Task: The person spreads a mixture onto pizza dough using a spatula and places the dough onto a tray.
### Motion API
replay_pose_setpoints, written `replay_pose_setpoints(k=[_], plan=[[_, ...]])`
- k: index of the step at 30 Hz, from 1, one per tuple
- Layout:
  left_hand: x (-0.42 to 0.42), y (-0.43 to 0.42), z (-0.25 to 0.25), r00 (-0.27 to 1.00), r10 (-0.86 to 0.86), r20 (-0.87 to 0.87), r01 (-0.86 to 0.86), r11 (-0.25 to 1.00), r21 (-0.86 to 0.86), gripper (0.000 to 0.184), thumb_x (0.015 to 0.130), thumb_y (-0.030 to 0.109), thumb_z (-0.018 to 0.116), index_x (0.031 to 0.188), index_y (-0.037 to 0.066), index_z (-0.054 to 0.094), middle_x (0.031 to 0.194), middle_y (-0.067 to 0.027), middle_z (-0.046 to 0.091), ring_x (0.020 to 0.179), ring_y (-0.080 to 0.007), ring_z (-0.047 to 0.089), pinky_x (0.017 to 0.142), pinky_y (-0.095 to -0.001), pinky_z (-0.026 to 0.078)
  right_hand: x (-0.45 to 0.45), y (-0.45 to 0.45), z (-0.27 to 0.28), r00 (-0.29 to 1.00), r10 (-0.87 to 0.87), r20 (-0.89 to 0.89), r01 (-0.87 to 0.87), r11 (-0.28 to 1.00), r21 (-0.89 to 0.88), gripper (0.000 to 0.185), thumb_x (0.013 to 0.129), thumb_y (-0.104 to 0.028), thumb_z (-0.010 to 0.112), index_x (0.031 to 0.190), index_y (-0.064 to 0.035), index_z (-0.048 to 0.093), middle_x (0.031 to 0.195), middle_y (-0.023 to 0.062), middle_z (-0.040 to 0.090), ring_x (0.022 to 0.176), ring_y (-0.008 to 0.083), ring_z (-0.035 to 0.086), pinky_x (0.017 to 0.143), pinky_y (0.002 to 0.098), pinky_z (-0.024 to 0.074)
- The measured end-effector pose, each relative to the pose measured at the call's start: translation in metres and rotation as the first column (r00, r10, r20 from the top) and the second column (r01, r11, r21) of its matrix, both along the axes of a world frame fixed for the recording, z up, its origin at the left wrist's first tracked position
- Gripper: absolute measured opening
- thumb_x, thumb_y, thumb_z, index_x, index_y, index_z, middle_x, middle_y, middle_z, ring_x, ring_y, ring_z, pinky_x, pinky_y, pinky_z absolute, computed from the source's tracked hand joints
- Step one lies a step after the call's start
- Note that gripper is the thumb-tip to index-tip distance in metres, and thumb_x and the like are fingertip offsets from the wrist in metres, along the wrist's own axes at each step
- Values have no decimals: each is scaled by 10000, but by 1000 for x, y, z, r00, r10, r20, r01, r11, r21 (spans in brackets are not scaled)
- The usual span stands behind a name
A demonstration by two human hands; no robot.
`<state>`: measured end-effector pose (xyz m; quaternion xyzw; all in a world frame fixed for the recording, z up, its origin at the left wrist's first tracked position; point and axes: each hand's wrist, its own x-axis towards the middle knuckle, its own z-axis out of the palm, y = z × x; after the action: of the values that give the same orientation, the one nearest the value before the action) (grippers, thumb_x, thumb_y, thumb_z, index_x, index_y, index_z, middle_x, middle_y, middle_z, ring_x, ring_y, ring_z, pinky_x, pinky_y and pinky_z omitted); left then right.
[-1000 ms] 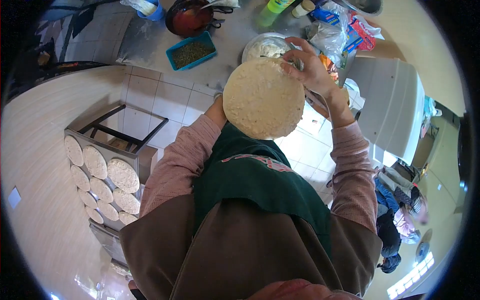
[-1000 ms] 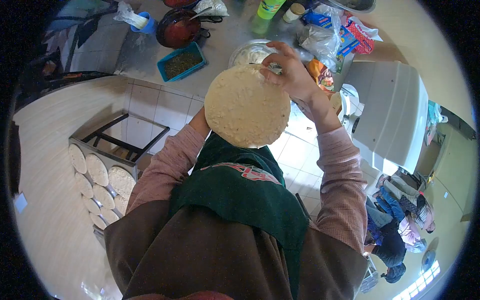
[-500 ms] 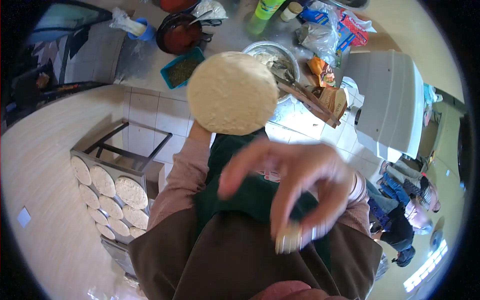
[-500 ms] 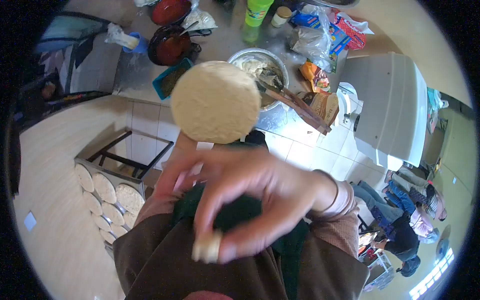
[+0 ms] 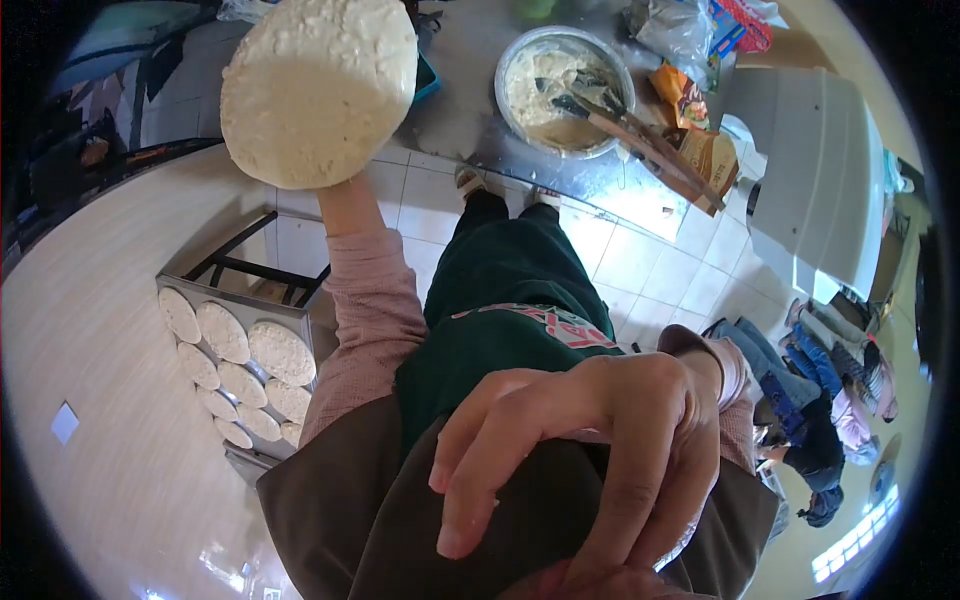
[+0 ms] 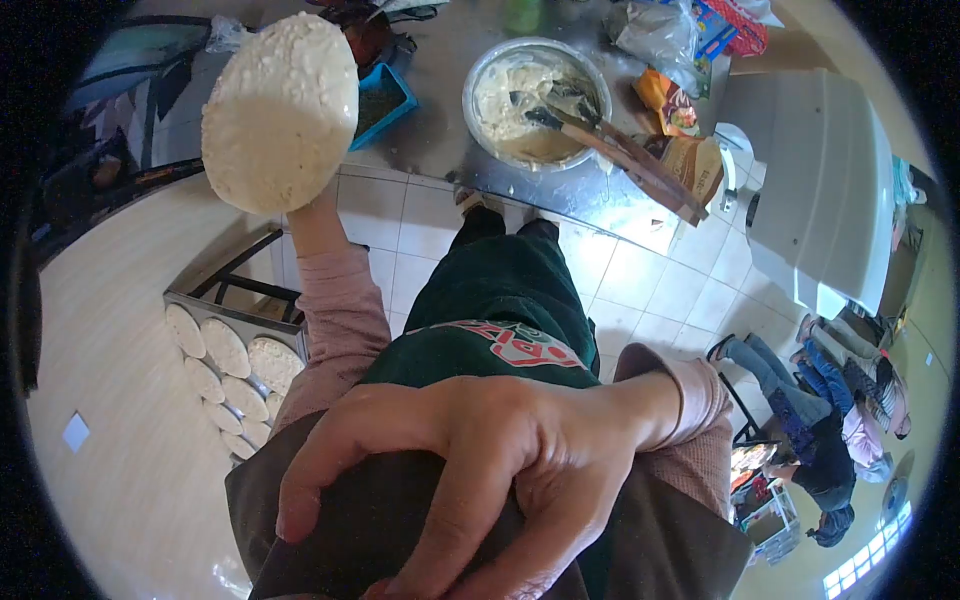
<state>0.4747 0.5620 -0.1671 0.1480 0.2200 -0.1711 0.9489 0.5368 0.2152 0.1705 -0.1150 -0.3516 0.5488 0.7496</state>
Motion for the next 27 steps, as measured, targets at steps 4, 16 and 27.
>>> replay_pose_setpoints(k=[4, 16, 27], plan=[[34, 15, -36, 999, -43, -34, 42, 999, -24, 564, 979, 452, 398, 1449, 145, 337, 1450, -117, 414, 1288, -307, 452, 1073, -488, 377, -10, -9, -7, 996, -78, -35, 77, 997, -11, 195, 799, -217, 711, 889, -46, 739, 1211, 350, 513, 1109, 456, 507, 951, 525, 398], [115, -34, -44, 988, -76, -130, 87, 993, 79, 567, 977, 459, 396, 1446, 146, 342, 1448, -116, 418, 1287, -308, 453, 1072, -493, 376, 10, -57, -48, 837, -436, 332, 470, 882, -26, 348, 787, -326, 720, 989, -42, 738, 1166, 277, 535, 1035, 377, 551, 884, 446, 457], [103, -135, 35, 986, -115, -119, 131, 981, 141, 570, 974, 467, 396, 1444, 147, 347, 1446, -115, 421, 1286, -309, 455, 1072, -497, 375, 18, -21, -142, 723, -628, 289, 628, 423, -653, 599, 808, -181, 669, 1344, 11, 483, 1220, 134, 503, 1087, 222, 497, 933, 328, 412]])
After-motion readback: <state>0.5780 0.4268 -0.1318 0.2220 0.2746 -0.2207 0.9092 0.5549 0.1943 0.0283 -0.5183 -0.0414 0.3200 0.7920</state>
